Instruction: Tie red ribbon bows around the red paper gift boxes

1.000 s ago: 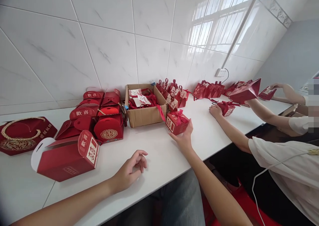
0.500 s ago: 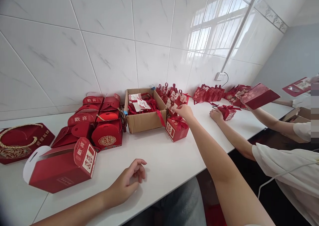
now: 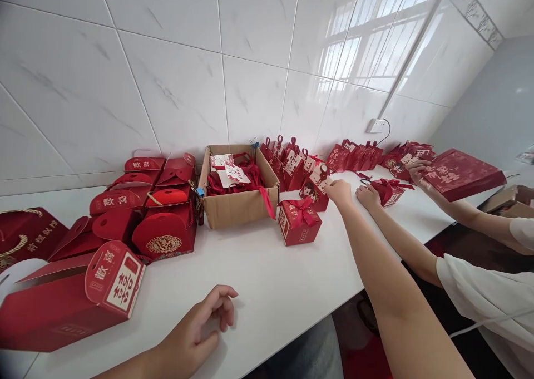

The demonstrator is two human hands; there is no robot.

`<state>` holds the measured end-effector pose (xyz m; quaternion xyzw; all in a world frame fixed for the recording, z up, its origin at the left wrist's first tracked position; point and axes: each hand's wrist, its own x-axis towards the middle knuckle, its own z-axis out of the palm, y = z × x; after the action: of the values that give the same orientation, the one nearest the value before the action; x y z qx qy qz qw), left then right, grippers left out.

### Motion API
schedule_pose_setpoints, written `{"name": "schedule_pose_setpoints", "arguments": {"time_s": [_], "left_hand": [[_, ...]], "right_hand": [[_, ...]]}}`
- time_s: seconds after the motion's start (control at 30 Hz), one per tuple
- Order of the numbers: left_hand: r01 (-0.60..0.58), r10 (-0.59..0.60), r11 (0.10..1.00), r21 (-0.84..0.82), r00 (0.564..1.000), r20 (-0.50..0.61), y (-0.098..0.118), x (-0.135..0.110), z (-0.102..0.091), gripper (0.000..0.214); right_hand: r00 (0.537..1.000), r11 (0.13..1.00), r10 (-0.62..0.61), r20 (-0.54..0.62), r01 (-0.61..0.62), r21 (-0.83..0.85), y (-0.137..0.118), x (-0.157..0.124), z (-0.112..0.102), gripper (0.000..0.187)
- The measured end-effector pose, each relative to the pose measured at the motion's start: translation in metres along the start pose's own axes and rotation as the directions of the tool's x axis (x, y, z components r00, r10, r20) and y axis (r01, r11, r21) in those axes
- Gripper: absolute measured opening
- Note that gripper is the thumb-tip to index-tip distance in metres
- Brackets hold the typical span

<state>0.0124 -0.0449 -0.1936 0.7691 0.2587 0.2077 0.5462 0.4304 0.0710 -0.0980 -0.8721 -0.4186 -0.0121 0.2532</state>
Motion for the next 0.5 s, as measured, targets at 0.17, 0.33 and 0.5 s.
{"name": "schedule_pose_setpoints", "arguments": {"time_s": [0.17, 0.33, 0.5], "left_hand": [[0.015, -0.015, 1.0, -0.008, 1.0, 0.003, 0.0, 0.0, 0.0, 0.059], [0.013, -0.013, 1.0, -0.014, 1.0, 0.002, -0.005, -0.001, 0.001, 0.06], [0.032, -0.032, 0.999, -0.027, 0.999, 0.009, -0.003, -0.001, 0.0, 0.059]], "right_hand": [[0.996, 0.997, 0.071, -0.05, -0.07, 0.032, 0.006, 0.02, 0.009, 0.014], [0.997, 0.997, 0.067, -0.044, -0.065, 0.048, 0.006, 0.032, 0.018, 0.014], [0.996, 0.994, 0.065, -0.058, -0.059, 0.097, 0.008, 0.038, 0.026, 0.021]]}}
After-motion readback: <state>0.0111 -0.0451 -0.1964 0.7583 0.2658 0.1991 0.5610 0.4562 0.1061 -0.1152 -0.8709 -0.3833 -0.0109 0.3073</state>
